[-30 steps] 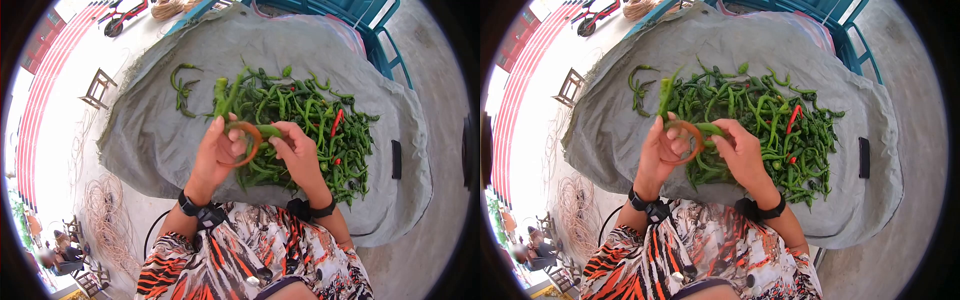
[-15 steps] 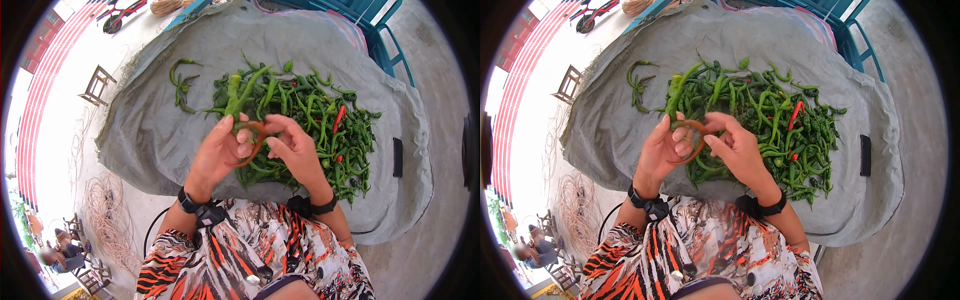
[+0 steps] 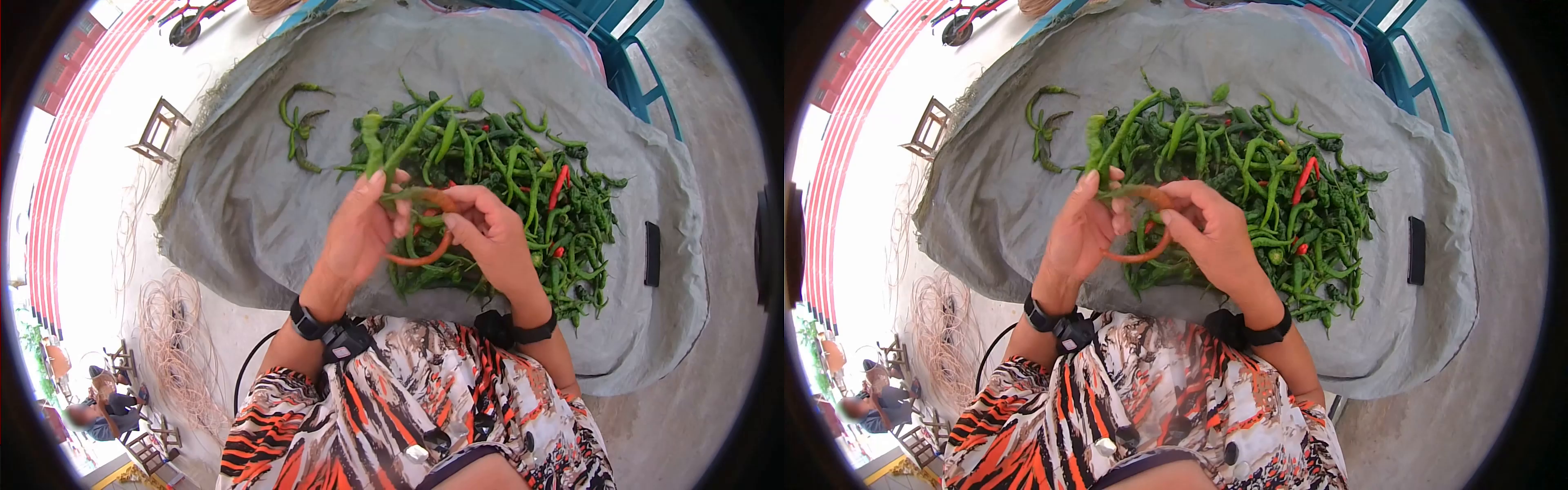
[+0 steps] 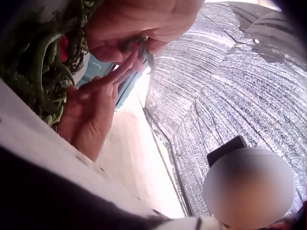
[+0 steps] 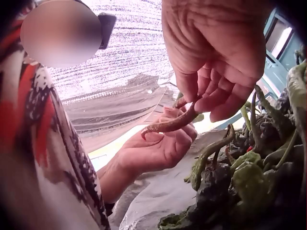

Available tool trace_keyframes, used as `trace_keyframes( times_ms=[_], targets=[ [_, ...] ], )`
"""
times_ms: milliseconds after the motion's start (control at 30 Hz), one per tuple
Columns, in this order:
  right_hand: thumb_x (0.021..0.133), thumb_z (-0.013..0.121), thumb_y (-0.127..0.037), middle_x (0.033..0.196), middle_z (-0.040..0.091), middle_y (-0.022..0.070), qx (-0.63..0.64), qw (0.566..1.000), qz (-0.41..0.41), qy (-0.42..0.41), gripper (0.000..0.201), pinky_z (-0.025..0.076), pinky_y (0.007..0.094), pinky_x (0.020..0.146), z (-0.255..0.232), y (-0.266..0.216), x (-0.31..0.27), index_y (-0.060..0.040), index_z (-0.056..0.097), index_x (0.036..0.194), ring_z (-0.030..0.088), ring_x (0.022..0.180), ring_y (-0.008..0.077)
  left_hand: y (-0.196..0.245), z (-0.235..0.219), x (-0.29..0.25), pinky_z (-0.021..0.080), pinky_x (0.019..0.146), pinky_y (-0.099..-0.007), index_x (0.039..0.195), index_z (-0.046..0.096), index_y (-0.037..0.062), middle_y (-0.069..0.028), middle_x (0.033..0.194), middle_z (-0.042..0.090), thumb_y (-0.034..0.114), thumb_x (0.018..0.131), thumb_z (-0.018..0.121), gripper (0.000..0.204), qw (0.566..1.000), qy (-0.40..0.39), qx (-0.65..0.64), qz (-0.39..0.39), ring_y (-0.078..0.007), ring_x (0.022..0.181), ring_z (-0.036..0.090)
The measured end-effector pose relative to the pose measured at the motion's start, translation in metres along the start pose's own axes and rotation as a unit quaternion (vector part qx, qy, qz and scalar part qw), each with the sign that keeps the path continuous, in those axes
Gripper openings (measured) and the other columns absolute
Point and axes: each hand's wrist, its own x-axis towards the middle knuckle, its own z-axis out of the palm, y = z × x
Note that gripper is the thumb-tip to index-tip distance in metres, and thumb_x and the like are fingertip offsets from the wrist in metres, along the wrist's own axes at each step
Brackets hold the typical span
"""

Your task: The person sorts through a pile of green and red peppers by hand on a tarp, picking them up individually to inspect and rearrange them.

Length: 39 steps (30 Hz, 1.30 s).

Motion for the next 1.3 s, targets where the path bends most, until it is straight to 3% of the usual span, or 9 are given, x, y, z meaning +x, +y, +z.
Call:
trace_keyframes(
  times_ms=[133,333,467,767,867,967,1067,1167,1300],
  targets=[
    [0.094,0.059,-0.005,0.097,0.065,0.0022,0.009,0.999,-0.003,0.047,0.024,0.049,0.0218,0.07,-0.002,-0.005,0.0,0.0,0.058,0.117,0.059,0.082,0.0063,0.005,-0.01,0.001,0.043,0.066,-0.0257,0.117,0.054,0.0041,-0.0033,0.092,0.062,0.034,0.102,0.048,0.034,0.981,0.045,0.157,0.1,-0.0092,0.072,0.053],
    [0.094,0.06,-0.006,0.098,0.066,0.0033,0.005,0.997,-0.022,0.071,0.026,0.049,0.0231,0.07,-0.005,-0.002,0.0,-0.0001,0.057,0.119,0.059,0.081,0.0072,-0.003,-0.003,0.003,0.041,0.066,-0.023,0.12,0.056,0.0024,-0.0033,0.095,0.064,0.036,0.103,0.047,0.039,0.931,0.187,0.234,0.209,-0.0076,0.072,0.053],
    [0.094,0.061,-0.008,0.105,0.063,0.005,0.039,0.986,-0.076,0.143,0.032,0.049,0.0236,0.071,0.007,-0.005,0.001,-0.0008,0.054,0.124,0.06,0.08,0.0082,0.003,-0.013,-0.001,0.042,0.065,-0.0228,0.121,0.056,0.0024,-0.0039,0.095,0.065,0.033,0.104,0.045,0.037,0.955,0.104,0.23,0.158,-0.0075,0.071,0.053],
    [0.096,0.057,-0.009,0.101,0.062,0.0074,0.03,0.998,-0.014,0.058,0.034,0.051,0.0245,0.072,-0.006,-0.004,-0.004,-0.0016,0.051,0.128,0.059,0.077,0.0104,0.0,-0.001,-0.005,0.044,0.064,-0.023,0.127,0.054,0.0014,-0.0061,0.1,0.066,0.028,0.105,0.041,0.037,0.952,0.02,0.301,0.058,-0.0099,0.069,0.056],
    [0.097,0.057,-0.01,0.1,0.062,0.0082,0.038,0.997,-0.031,0.062,0.033,0.05,0.0237,0.068,-0.004,-0.003,-0.004,-0.0003,0.051,0.128,0.059,0.076,0.0103,0.002,0.002,-0.007,0.045,0.065,-0.0231,0.129,0.052,0.0006,-0.0072,0.105,0.067,0.026,0.105,0.041,0.037,0.947,-0.012,0.317,0.044,-0.0103,0.072,0.058],
    [0.097,0.059,-0.014,0.089,0.06,0.0045,0.055,0.991,-0.007,0.126,0.035,0.048,0.0224,0.063,-0.001,-0.009,-0.001,0.001,0.05,0.127,0.056,0.068,0.0088,0.003,0.005,-0.01,0.045,0.066,-0.0231,0.129,0.053,0.0005,-0.0075,0.106,0.067,0.025,0.104,0.042,0.036,0.939,-0.066,0.336,0.01,-0.0104,0.074,0.06],
    [0.099,0.055,-0.019,0.082,0.059,0.0036,0.176,0.982,0.039,0.058,0.031,0.047,0.023,0.062,-0.014,-0.008,-0.002,0.0004,0.053,0.123,0.054,0.063,0.0088,0.003,0.004,-0.011,0.046,0.067,-0.0234,0.127,0.055,0.0008,-0.0063,0.104,0.067,0.023,0.103,0.045,0.034,0.916,-0.11,0.383,-0.042,-0.0102,0.074,0.06],
    [0.101,0.052,-0.023,0.076,0.058,0.0022,0.236,0.97,0.05,0.041,0.026,0.048,0.0248,0.061,-0.019,0.001,0.0,-0.0009,0.057,0.114,0.052,0.059,0.0092,0.004,0.006,-0.013,0.046,0.067,-0.023,0.128,0.054,0.0006,-0.0054,0.105,0.065,0.022,0.103,0.046,0.034,0.934,-0.115,0.332,-0.066,-0.0103,0.076,0.06],
    [0.102,0.05,-0.021,0.078,0.061,0.0037,0.284,0.952,0.002,0.117,0.02,0.05,0.0269,0.062,-0.019,0.006,0.0,-0.0034,0.059,0.105,0.052,0.058,0.0091,0.002,-0.003,-0.011,0.048,0.07,-0.0234,0.137,0.048,0.0011,-0.0045,0.105,0.062,0.018,0.102,0.047,0.038,0.966,-0.108,0.216,-0.094,-0.0094,0.08,0.059]
  ],
)
